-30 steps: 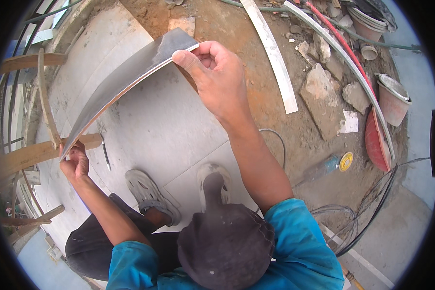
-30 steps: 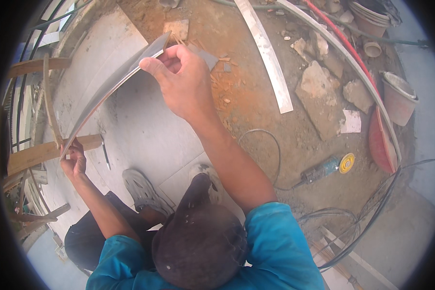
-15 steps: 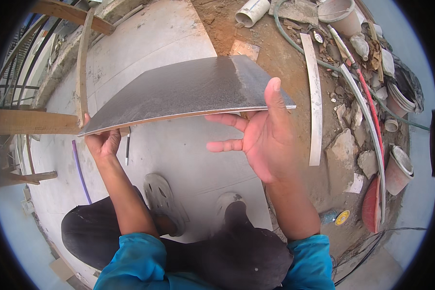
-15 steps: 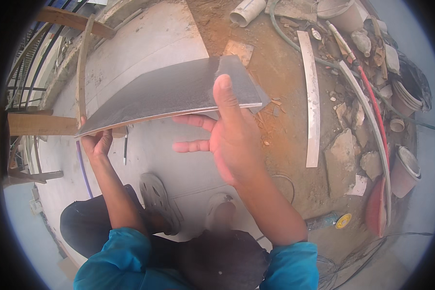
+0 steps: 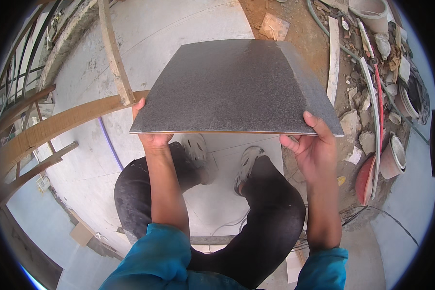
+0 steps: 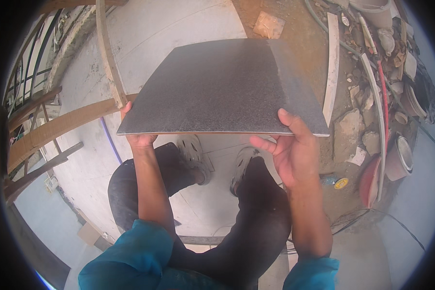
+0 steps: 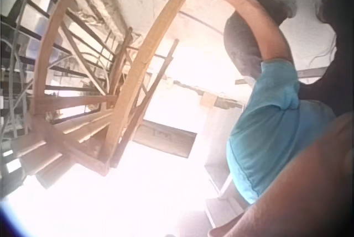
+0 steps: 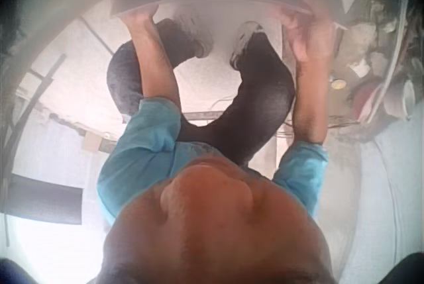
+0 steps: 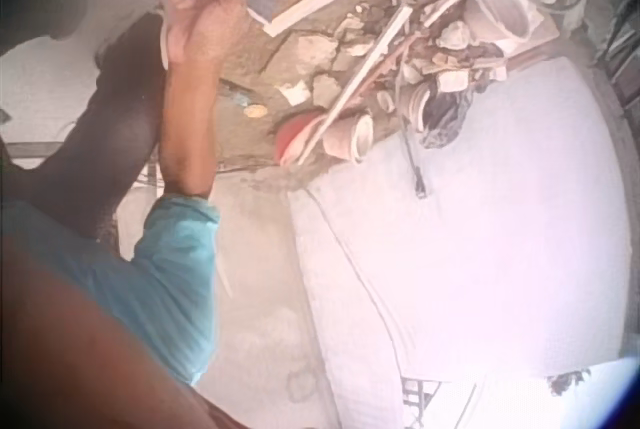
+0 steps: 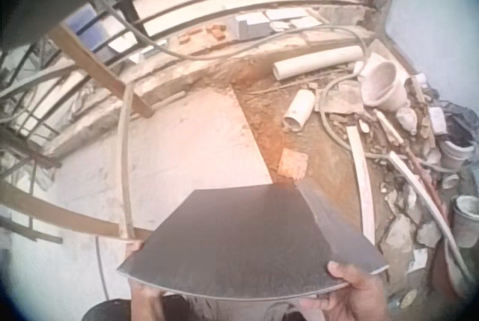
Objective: The person carries a tile, marks it with a pen, and cuts it using an angle grinder. The person then carries the cut tile to another area.
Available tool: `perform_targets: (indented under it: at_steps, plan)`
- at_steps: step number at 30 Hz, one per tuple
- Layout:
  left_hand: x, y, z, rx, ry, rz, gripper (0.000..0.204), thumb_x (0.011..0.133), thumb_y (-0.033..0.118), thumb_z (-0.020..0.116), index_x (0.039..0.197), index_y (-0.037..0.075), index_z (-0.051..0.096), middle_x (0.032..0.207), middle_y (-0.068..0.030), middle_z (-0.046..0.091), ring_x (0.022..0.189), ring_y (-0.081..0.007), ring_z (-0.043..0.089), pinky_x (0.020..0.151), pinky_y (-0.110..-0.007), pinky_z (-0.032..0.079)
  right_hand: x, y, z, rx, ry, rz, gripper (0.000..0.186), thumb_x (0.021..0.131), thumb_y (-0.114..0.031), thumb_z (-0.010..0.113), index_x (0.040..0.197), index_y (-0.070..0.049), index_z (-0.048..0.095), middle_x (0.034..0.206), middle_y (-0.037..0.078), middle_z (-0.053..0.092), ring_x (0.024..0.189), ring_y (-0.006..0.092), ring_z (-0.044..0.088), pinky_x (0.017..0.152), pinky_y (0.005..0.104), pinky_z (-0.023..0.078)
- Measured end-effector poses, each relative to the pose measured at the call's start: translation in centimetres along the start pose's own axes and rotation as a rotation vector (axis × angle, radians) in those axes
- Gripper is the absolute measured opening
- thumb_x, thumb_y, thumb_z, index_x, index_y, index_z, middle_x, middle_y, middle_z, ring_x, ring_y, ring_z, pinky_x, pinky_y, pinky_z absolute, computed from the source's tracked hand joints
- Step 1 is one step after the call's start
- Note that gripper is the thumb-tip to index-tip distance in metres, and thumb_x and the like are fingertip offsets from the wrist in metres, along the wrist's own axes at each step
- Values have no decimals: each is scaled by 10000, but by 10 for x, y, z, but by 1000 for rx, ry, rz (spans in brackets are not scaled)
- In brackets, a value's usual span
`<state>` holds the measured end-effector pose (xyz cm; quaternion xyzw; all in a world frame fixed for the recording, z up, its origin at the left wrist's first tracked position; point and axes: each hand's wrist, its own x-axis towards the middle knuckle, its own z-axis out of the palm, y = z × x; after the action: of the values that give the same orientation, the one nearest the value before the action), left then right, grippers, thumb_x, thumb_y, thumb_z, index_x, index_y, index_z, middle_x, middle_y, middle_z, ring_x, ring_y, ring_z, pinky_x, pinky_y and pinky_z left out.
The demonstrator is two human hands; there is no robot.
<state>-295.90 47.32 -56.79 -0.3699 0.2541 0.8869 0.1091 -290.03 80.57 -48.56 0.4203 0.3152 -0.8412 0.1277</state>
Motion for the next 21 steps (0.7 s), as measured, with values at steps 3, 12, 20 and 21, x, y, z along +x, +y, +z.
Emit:
perform_targets:
  at_steps: [3,12,20,21]
  plan:
    - [-60,-6,-5,-43,-20,-168,468,815,310,597,1136,-31,586,1067,-191,630,947,-317,624,804,-439,521,-78,0,22,10,177,-33,432,882,-188,599,1220,62,500,1121,196,611,972,311,657,809,465,588]
    - [-138,8,-77,1053,267,-534,626,818,352,648,1327,8,525,1119,-143,642,1015,-232,606,877,-363,481,-249,1,12,-258,564,-88,550,841,-193,633,1288,71,451,1194,188,560,1015,309,629,854,446,551]
    - [84,24,-214,2205,621,7,634,843,452,645,1332,76,497,1285,-153,572,1143,-316,580,959,-430,469,-304,0,7,-695,849,-134,692,778,-206,709,1357,26,411,1328,148,480,1219,290,463,1036,433,360]
    - [101,18,-210,2240,614,47,622,850,436,645,1339,85,487,1293,-133,571,1146,-311,581,958,-434,472,-302,0,11,-719,863,-99,739,730,-197,742,1353,28,415,1352,145,458,1254,302,416,1066,452,313]
